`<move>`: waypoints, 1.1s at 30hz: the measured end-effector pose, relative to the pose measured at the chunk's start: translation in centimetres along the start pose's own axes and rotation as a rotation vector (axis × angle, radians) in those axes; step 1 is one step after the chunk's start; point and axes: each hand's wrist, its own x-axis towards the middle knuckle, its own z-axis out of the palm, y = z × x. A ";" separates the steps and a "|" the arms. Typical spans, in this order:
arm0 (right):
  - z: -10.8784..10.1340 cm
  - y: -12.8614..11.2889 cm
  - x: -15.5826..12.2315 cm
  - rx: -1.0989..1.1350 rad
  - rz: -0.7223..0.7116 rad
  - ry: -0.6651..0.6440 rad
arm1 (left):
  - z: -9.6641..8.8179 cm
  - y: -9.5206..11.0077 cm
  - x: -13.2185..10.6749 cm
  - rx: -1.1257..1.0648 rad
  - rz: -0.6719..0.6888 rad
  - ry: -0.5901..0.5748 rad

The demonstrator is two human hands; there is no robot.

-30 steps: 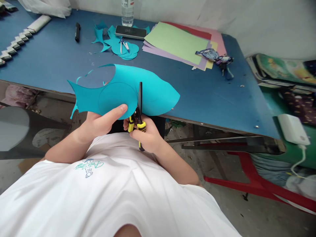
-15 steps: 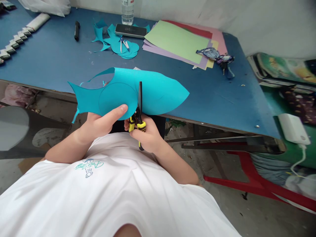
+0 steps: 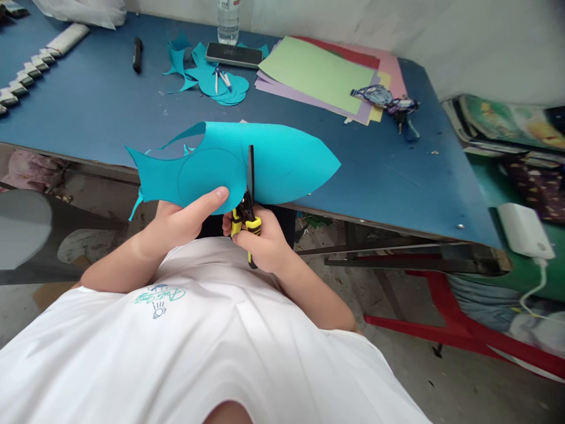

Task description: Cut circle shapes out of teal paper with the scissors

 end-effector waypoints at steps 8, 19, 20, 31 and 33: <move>-0.2 0.1 0.0 -0.040 -0.020 0.005 | -0.5 -0.5 -0.2 0.018 0.069 0.116; -0.3 -0.2 -0.1 -0.093 -0.028 0.005 | -0.7 0.0 0.1 0.081 0.010 0.044; -0.3 -0.3 -0.1 -0.093 -0.031 0.005 | -0.7 -0.1 0.1 0.065 0.021 0.066; -0.4 -0.2 -0.1 -0.108 -0.034 0.013 | -0.7 -0.5 -0.4 0.021 0.093 0.175; -0.4 -0.2 0.0 -0.106 -0.031 0.017 | -0.8 -0.6 -0.3 0.038 0.108 0.162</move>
